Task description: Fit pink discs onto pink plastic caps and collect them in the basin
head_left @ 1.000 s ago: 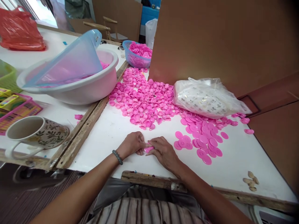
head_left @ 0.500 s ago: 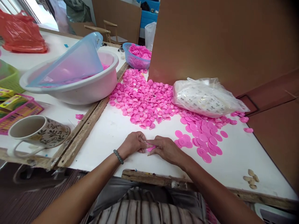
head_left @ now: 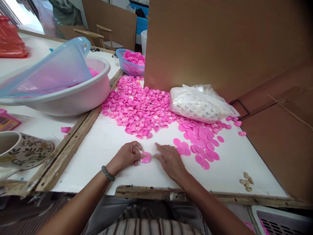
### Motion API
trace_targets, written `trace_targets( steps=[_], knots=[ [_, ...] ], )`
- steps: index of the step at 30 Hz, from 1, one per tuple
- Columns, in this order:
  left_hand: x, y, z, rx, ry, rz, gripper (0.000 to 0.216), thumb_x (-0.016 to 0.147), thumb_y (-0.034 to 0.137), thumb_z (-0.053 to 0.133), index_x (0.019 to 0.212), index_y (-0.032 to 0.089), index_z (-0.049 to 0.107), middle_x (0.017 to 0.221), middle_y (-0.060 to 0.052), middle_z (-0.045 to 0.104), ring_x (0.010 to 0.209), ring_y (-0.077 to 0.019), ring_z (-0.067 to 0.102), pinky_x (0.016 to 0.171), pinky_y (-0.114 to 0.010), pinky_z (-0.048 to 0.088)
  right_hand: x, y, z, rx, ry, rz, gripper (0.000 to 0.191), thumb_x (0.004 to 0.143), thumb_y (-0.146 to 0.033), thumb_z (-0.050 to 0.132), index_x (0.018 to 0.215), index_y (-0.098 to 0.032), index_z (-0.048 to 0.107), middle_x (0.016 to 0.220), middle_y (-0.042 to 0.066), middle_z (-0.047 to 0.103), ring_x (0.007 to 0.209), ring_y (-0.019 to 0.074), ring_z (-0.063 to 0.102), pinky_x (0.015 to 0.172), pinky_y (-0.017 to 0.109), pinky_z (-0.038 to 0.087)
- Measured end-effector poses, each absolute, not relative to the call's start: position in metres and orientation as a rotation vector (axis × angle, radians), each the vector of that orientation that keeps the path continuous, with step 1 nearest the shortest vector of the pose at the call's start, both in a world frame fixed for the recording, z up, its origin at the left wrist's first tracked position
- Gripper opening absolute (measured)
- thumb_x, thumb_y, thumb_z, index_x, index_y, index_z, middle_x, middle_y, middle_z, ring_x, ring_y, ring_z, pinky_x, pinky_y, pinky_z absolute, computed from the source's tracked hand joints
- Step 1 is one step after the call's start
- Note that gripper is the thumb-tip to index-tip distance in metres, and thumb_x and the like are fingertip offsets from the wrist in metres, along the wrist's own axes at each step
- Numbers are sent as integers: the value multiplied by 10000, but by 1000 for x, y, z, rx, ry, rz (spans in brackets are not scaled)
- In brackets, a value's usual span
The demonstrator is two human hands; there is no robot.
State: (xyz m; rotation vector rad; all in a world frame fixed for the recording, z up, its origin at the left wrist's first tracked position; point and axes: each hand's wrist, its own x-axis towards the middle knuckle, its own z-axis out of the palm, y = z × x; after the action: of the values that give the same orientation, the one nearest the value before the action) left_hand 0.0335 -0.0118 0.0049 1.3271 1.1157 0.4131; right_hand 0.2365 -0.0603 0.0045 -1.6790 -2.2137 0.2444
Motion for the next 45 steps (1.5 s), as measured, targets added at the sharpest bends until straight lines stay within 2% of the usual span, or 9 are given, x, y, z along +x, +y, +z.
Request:
trace_targets(
  steps=[3, 6, 8, 15, 18, 22, 29, 36, 45],
  knots=[
    [25, -22, 13, 1690, 1371, 507, 350, 679, 464, 615, 881, 181, 570, 661, 3, 585, 581, -142, 546, 522, -245, 410, 262, -54, 10, -2050, -2049, -70, 317, 895, -345, 404, 975, -110, 603, 794, 88, 622, 747, 198, 527, 705, 332, 330],
    [25, -32, 19, 2097, 1409, 607, 354, 713, 447, 599, 982, 217, 591, 944, -52, 595, 871, -212, 538, 729, -324, 432, 266, -49, 12, -2118, -2146, -33, 289, 891, -308, 424, 742, -134, 601, 728, 59, 605, 674, 167, 514, 657, 309, 297],
    [23, -36, 18, 2257, 1290, 585, 271, 764, 396, 560, 963, 218, 604, 976, -59, 589, 940, -221, 505, 797, -345, 416, 253, -46, 11, -1982, -2266, 39, 263, 885, -276, 444, 701, -151, 586, 726, 39, 599, 687, 155, 513, 668, 302, 294],
    [-11, -32, 9, 2360, 1571, 743, 264, 809, 346, 495, 988, 168, 570, 987, -94, 576, 938, -244, 495, 819, -397, 411, 214, -3, 15, -1493, -2466, -6, 153, 865, -128, 443, 908, -172, 583, 983, 70, 547, 842, 158, 472, 617, 253, 318],
    [-5, -34, 13, 2362, 1542, 874, 275, 805, 344, 506, 1011, 165, 541, 1018, -95, 552, 927, -227, 515, 805, -367, 430, 216, 16, 12, -1460, -2550, 74, 137, 859, -148, 459, 786, -151, 575, 860, 51, 524, 744, 137, 460, 551, 234, 317],
    [21, -33, 10, 2232, 1298, 644, 288, 779, 294, 553, 1042, 183, 514, 964, -60, 568, 789, -176, 563, 708, -299, 454, 221, 9, 8, -1532, -2383, 224, 204, 866, -209, 455, 709, -154, 572, 799, 28, 498, 655, 113, 473, 533, 230, 366],
    [34, -24, -12, 1998, 1303, 611, 346, 746, 220, 582, 1080, 191, 497, 865, -35, 617, 705, -165, 580, 681, -278, 435, 211, -41, 6, -1350, -2217, 470, 227, 876, -157, 406, 873, -185, 632, 929, 51, 604, 817, 137, 567, 694, 257, 468],
    [34, -27, -18, 1944, 1284, 676, 398, 748, 198, 584, 1120, 205, 443, 955, -45, 642, 780, -175, 602, 692, -272, 442, 200, -45, -3, -1304, -2438, 300, 264, 845, -60, 370, 904, -154, 610, 898, 57, 636, 807, 155, 546, 667, 256, 439],
    [31, -24, -16, 1903, 1271, 619, 440, 733, 225, 604, 1139, 217, 435, 902, -32, 644, 788, -188, 601, 714, -282, 434, 195, -34, 1, -1263, -2599, 185, 262, 782, -20, 371, 742, -155, 591, 727, 47, 590, 683, 155, 491, 624, 276, 373]
  ],
)
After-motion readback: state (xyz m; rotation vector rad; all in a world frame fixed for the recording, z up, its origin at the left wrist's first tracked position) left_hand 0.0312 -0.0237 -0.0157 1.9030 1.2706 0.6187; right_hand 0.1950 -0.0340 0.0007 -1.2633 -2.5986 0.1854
